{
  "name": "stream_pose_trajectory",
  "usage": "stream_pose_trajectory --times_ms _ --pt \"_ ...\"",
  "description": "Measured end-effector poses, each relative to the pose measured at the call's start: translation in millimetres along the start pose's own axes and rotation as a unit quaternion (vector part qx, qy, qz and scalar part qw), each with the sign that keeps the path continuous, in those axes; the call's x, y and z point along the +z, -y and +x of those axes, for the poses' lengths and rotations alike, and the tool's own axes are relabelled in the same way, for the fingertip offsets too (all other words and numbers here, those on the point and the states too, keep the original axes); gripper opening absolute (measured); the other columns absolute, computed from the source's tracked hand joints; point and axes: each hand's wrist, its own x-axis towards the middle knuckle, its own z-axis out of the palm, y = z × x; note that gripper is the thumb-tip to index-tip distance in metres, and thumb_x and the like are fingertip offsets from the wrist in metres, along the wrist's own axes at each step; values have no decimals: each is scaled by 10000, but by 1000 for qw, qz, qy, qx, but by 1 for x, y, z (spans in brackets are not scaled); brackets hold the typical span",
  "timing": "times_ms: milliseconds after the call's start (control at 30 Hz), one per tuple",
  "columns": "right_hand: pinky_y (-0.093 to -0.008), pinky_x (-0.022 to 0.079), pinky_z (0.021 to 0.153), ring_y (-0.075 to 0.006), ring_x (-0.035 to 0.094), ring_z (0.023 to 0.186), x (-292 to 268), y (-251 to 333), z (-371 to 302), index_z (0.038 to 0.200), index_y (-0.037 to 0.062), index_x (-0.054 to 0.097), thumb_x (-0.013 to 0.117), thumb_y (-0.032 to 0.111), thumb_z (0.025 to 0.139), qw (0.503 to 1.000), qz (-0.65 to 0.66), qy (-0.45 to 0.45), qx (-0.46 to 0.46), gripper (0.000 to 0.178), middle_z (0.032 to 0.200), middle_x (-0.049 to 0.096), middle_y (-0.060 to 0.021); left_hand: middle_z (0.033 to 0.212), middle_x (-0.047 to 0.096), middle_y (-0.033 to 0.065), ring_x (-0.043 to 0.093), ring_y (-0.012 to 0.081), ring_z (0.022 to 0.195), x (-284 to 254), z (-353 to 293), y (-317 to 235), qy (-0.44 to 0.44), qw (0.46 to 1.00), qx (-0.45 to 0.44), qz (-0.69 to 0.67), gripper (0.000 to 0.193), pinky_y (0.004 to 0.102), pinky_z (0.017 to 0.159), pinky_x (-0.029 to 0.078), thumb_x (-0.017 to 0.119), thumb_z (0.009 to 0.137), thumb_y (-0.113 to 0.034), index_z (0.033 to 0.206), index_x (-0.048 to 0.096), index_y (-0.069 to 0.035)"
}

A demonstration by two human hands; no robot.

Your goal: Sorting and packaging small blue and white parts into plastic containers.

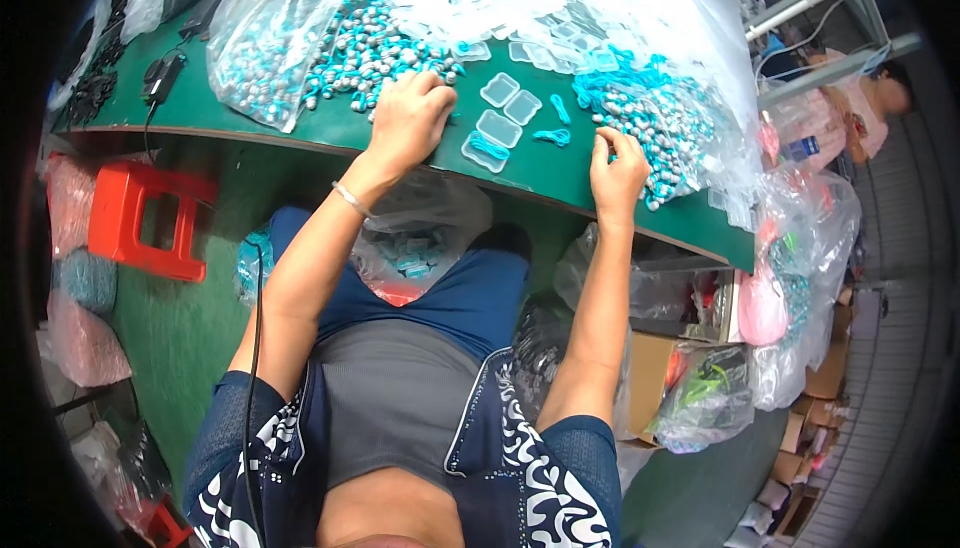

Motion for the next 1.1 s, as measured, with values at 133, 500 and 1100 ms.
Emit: stream_pose_trajectory --times_ms 133,500,1100 --pt "-403 482 734 -242 647 828 -12 -14 1 920 97 731 691 81 816 993 -117 31 -2 112 878 682 -68 902 616 92 637 324 847 -15 -11 -9 89 984 -90 -124 73 441 734 509 708 808 -125 848 682 -71" --pt "-476 373 798 -262 594 914 35 -19 26 864 133 727 726 165 779 934 -346 46 -82 92 909 641 -46 876 629 112 656 338 808 -8 -22 -7 77 988 -115 -64 79 437 691 525 651 865 -149 893 695 -91" --pt "-448 420 818 -266 595 964 5 3 0 882 142 688 742 134 792 975 -152 147 -70 105 942 608 -38 866 616 84 644 294 848 -8 -29 -4 55 992 -60 -99 96 416 722 512 680 803 -76 898 671 -73"
